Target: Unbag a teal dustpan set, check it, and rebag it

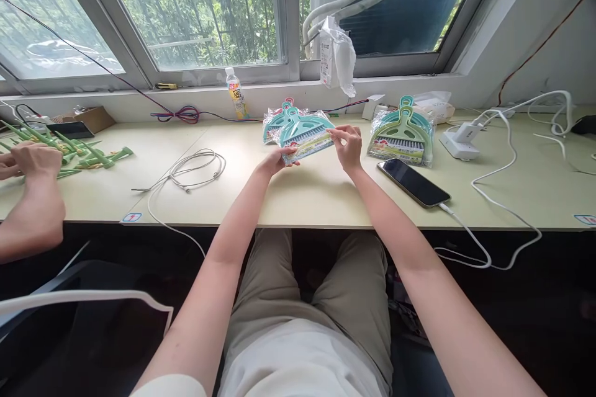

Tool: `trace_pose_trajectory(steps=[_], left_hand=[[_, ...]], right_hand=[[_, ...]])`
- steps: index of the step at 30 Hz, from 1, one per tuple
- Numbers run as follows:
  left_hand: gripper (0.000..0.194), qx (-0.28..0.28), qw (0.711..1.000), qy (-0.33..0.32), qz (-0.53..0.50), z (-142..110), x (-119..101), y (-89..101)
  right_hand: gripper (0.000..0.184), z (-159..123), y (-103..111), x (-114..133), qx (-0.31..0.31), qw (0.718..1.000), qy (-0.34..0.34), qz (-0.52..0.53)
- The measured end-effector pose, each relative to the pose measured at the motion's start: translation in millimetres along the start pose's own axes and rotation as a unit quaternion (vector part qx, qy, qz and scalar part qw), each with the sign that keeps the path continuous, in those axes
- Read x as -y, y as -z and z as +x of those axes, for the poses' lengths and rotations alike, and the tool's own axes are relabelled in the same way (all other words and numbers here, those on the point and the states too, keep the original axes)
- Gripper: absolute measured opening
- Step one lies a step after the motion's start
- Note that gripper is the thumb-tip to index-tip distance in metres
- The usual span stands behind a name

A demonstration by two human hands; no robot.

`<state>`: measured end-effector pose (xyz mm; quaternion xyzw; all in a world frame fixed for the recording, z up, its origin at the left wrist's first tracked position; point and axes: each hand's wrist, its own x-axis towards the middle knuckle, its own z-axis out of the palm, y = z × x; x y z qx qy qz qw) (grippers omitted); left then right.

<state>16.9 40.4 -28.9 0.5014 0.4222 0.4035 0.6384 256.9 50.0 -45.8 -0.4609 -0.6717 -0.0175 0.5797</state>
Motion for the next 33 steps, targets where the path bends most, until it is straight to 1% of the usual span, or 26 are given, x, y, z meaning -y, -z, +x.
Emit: trace_pose_trajectory(steps=[3,6,8,10,11,12,13,15,16,17,19,21,23,26,28,29,30,33], left_hand=[[0.032,0.013,0.999,-0.042,0.008,-3,-1,0.2],[0.029,0.028,0.997,-0.074,0.016,-1,0,3.8],[0.033,0.033,0.996,-0.083,0.022,2,3,7.7],[0.041,0.039,0.995,-0.085,0.033,5,6,12.2],[0.046,0.042,0.994,-0.088,0.041,6,7,14.2],[0.05,0.046,0.994,-0.089,0.05,7,9,15.8],[0.053,0.05,0.993,-0.088,0.059,7,10,16.7],[0.056,0.051,0.993,-0.077,0.072,7,11,16.3],[0.057,0.046,0.994,-0.071,0.074,7,11,15.1],[0.058,0.041,0.994,-0.065,0.075,6,11,13.4],[0.059,0.034,0.995,-0.054,0.078,5,11,9.5],[0.065,0.037,0.995,-0.051,0.081,3,9,5.5],[0.075,0.043,0.994,-0.068,0.081,-1,7,0.7],[0.095,0.052,0.983,-0.135,0.11,-8,8,-10.4],[0.104,0.044,0.971,-0.179,0.153,-10,10,-19.0],[0.103,0.029,0.965,-0.195,0.172,-10,12,-22.7],[0.097,0.007,0.961,-0.204,0.185,-8,14,-25.4],[0.062,-0.072,0.961,-0.194,0.184,-1,17,-27.1]], right_hand=[[0.026,0,1,5,-0.002,1.0,-0.001,0.0],[0.031,0,2,10,0.027,0.999,-0.031,0.028],[0.04,1,1,11,0.047,0.995,-0.073,0.057],[0.049,1,-3,9,0.069,0.981,-0.143,0.11],[0.051,1,-5,8,0.087,0.967,-0.187,0.149],[0.049,1,-6,7,0.108,0.946,-0.235,0.195],[0.044,2,-8,6,0.129,0.92,-0.281,0.24],[0.026,2,-9,4,0.151,0.869,-0.356,0.309],[0.017,3,-8,3,0.149,0.85,-0.383,0.329],[0.01,3,-8,3,0.141,0.838,-0.404,0.339],[0.009,3,-6,2,0.117,0.824,-0.435,0.344],[0.011,4,-4,1,0.093,0.816,-0.456,0.342],[0.014,5,-2,0,0.062,0.815,-0.47,0.335],[0.017,7,0,-4,0.012,0.814,-0.482,0.325],[0.019,7,1,-7,-0.006,0.813,-0.486,0.321],[0.018,7,1,-9,-0.006,0.813,-0.487,0.32],[0.018,6,0,-9,-0.002,0.814,-0.485,0.32],[0.015,4,-3,-9,0.027,0.819,-0.472,0.326]])
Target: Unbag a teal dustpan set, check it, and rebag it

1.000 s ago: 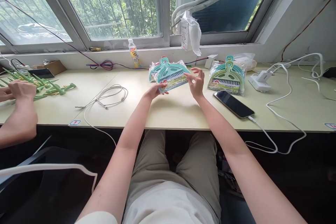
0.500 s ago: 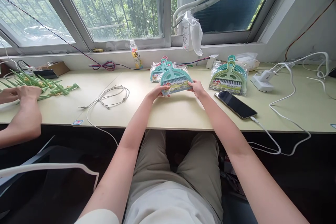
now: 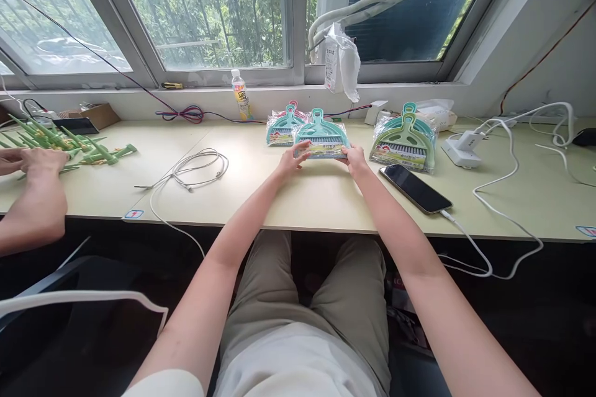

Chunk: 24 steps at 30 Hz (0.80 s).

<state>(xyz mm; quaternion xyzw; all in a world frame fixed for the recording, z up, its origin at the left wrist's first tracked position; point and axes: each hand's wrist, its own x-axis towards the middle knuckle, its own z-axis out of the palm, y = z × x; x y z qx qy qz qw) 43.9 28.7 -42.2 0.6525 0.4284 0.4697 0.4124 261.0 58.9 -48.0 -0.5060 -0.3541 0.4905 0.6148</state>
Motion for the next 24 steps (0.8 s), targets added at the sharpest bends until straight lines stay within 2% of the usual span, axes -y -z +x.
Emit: trace_pose_trajectory(steps=[2,4,7,9,11,14,17,20,22,24], left_hand=[[0.054,-0.051,0.998,0.026,-0.027,5,3,1.1],[0.068,-0.089,0.993,0.048,-0.069,8,4,3.2],[0.086,-0.112,0.982,0.093,-0.119,9,4,6.3],[0.077,-0.092,0.979,0.129,-0.131,10,4,9.2],[0.057,-0.044,0.977,0.157,-0.134,9,4,13.2],[0.038,0.001,0.976,0.166,-0.141,8,6,18.4],[0.042,-0.005,0.977,0.158,-0.142,8,9,19.2],[0.049,-0.002,0.981,0.158,-0.11,12,13,16.5],[0.048,-0.006,0.987,0.149,-0.062,17,16,15.6],[0.043,-0.043,0.992,0.118,0.007,22,19,17.8]], right_hand=[[0.014,-2,-3,-1,0.022,1.0,0.005,-0.007],[0.015,-5,-6,-1,0.034,0.999,0.009,-0.011],[0.016,-8,-10,2,0.04,0.999,0.007,-0.007],[0.015,-9,-10,4,0.042,0.999,0.004,-0.012],[0.014,-10,-9,6,0.047,0.998,0.004,-0.03],[0.013,-9,-5,6,0.069,0.995,-0.002,-0.067],[0.01,-9,1,4,0.116,0.989,0.0,-0.087],[0.019,-8,3,1,0.151,0.984,0.016,-0.089],[0.024,-7,3,-1,0.139,0.987,0.022,-0.077],[0.026,-6,2,-3,0.106,0.992,0.031,-0.053]])
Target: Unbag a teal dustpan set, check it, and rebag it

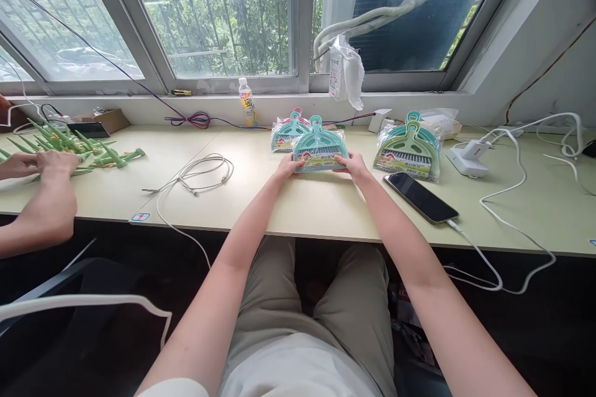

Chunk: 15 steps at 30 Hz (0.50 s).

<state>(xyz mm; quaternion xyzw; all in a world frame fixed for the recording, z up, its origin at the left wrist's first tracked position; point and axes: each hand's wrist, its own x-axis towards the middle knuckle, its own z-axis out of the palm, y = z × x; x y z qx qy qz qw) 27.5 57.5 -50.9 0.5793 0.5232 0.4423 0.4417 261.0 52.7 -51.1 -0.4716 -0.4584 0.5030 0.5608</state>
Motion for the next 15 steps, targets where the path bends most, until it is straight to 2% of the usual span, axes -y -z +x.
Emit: trace_pose_trajectory(steps=[3,5,6,7,9,12,15], left_hand=[[0.046,-0.147,0.98,-0.044,0.126,11,4,11.4],[0.066,-0.241,0.949,-0.014,0.205,21,9,24.2],[0.078,-0.267,0.936,0.01,0.229,27,12,31.4],[0.086,-0.275,0.931,0.029,0.238,34,15,38.7],[0.086,-0.258,0.939,0.039,0.225,51,20,51.5],[0.067,-0.237,0.954,0.019,0.184,74,28,62.4],[0.052,-0.247,0.954,0.018,0.168,86,33,62.8]], right_hand=[[0.024,3,4,-2,-0.061,0.998,0.005,0.032],[0.021,6,9,-4,-0.107,0.993,-0.002,0.048],[0.019,7,12,-5,-0.13,0.99,-0.007,0.057],[0.017,9,15,-6,-0.149,0.986,-0.012,0.068],[0.015,11,19,-9,-0.169,0.981,-0.019,0.09],[0.015,14,21,-14,-0.153,0.983,-0.022,0.097],[0.015,12,16,-17,-0.108,0.991,-0.011,0.079]])
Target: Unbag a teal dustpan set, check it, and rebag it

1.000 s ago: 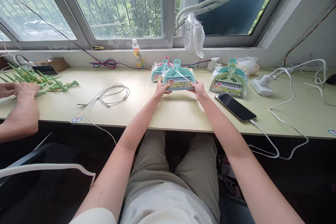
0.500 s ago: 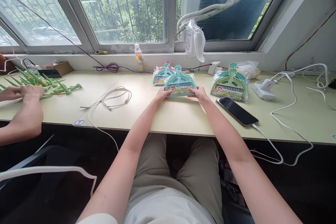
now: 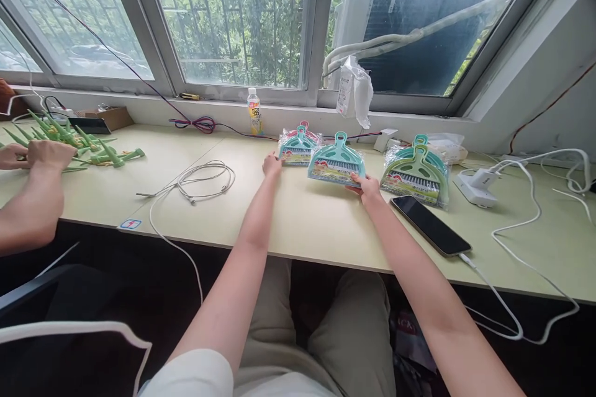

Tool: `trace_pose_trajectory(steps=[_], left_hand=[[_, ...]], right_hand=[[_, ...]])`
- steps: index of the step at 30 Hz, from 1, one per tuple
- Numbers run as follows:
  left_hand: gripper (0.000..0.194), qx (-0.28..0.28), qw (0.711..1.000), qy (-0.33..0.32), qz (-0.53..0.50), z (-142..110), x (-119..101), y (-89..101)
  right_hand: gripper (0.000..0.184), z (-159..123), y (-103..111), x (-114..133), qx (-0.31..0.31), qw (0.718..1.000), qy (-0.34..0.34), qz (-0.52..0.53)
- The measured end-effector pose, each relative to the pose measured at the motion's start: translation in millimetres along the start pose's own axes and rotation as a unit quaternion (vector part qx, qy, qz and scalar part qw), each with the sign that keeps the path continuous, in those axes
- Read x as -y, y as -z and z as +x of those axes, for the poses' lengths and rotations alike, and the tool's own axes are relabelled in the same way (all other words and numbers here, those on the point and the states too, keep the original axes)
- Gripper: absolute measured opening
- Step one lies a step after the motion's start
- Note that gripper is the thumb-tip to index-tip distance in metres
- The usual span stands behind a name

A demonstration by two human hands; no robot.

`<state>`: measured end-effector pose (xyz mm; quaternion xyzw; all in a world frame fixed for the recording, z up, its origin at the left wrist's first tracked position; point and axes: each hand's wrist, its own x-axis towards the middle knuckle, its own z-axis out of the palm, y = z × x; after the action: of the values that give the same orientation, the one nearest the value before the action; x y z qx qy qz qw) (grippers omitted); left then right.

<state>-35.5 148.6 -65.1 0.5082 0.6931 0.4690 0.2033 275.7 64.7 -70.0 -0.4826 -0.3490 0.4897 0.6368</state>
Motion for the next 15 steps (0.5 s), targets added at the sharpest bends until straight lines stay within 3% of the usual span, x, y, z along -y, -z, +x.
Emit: trace_pose_trajectory(steps=[4,9,12,15], left_hand=[[0.033,0.046,0.996,0.005,0.081,-6,-3,-1.5],[0.021,0.116,0.981,-0.009,0.153,-28,-14,12.2],[0.019,0.149,0.977,-0.01,0.151,-48,-20,18.8],[0.025,0.173,0.968,-0.027,0.179,-72,-27,18.3]], right_hand=[[0.021,-8,-8,-2,0.077,0.996,0.004,-0.046],[0.028,-20,-18,0,0.155,0.985,0.009,-0.078],[0.028,-20,-22,-3,0.153,0.984,0.023,-0.092],[0.027,-11,-20,-9,0.098,0.986,0.048,-0.128]])
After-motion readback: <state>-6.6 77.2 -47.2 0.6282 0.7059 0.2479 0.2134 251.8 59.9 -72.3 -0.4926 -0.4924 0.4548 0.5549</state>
